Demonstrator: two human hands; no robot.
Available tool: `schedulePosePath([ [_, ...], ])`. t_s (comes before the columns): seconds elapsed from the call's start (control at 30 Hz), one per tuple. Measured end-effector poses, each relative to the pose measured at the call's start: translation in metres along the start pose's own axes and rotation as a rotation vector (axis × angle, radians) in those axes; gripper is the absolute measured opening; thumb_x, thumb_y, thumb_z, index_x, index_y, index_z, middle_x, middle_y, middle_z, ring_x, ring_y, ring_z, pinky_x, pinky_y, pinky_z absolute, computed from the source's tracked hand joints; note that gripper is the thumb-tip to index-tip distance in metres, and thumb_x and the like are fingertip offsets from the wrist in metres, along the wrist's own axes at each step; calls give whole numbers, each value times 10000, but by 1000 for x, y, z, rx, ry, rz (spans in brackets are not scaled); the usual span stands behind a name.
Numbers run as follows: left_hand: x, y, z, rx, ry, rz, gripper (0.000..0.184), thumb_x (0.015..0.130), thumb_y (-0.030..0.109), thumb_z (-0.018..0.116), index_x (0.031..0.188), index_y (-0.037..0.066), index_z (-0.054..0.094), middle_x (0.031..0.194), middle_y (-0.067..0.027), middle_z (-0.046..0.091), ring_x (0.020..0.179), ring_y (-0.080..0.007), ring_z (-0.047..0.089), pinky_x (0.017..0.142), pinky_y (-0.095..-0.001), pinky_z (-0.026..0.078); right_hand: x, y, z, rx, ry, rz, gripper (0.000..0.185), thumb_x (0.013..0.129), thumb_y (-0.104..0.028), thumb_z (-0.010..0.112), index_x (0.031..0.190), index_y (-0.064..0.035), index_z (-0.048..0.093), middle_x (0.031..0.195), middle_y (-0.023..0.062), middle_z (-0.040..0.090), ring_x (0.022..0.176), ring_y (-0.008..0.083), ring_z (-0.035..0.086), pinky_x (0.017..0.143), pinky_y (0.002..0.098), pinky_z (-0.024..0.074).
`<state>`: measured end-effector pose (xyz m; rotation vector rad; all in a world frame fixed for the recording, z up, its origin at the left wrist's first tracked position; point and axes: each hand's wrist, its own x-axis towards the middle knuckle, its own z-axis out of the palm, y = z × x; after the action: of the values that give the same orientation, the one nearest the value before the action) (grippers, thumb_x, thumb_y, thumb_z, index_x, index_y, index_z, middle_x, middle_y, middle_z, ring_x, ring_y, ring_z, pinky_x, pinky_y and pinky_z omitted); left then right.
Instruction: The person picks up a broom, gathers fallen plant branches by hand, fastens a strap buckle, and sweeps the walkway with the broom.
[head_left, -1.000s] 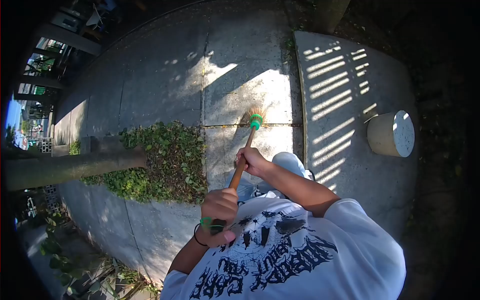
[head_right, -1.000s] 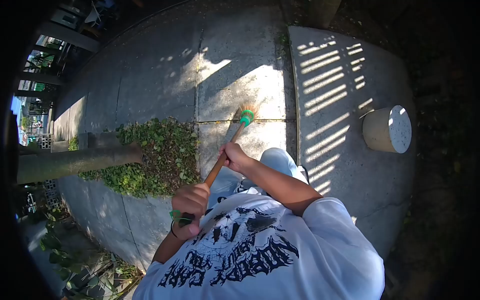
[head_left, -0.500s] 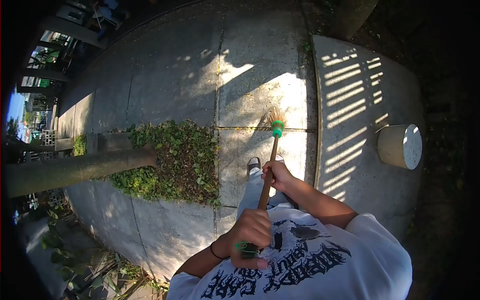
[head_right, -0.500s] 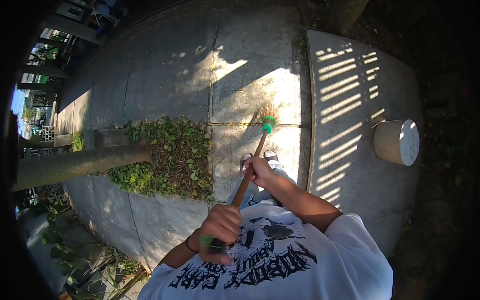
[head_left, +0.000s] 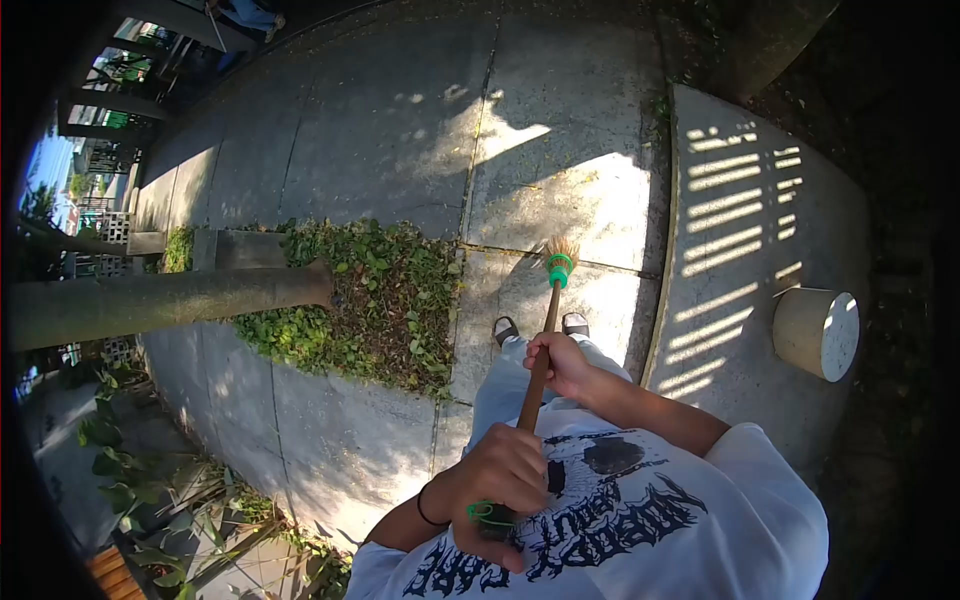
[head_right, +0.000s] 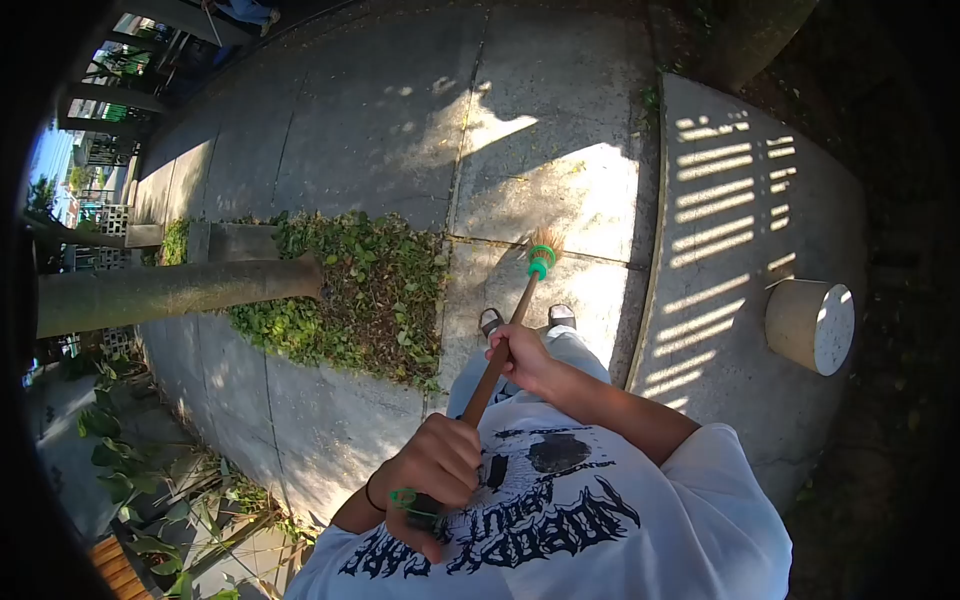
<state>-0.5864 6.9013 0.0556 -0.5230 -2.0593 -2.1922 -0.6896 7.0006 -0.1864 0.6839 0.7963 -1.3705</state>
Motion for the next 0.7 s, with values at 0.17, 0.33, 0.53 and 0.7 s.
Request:
schedulePosePath([
  [0.17,-64,-96,-88,-198,683,-133,645,881,523,631,508,103,312,486,-21,301,448,-182,352,500,-358,256,148,-9,4,-14,64,22,86,850,-58,496,768,-74,476,670,66,424,467,154,351,360,254,235],
  [0.33,-61,-35,-123,377,100,-136,569,759,399,755,513,100,339,479,-40,353,458,-259,386,523,-371,270,194,24,117,-227,-178,123,147,867,-95,542,733,-94,480,657,39,451,476,153,416,377,287,281],
  [0.53,-123,27,-212,48,45,-31,623,811,506,709,512,116,325,480,-22,348,448,-262,388,503,-368,262,152,65,210,102,83,-87,214,876,-118,570,717,-143,430,649,-7,426,523,128,433,376,308,288],
  [0.7,-188,-46,-309,-2,645,-194,635,886,505,647,539,100,303,501,-27,322,453,-250,348,513,-353,245,337,76,223,0,141,93,162,863,-96,551,724,-94,467,630,34,463,490,155,418,351,297,252],
])
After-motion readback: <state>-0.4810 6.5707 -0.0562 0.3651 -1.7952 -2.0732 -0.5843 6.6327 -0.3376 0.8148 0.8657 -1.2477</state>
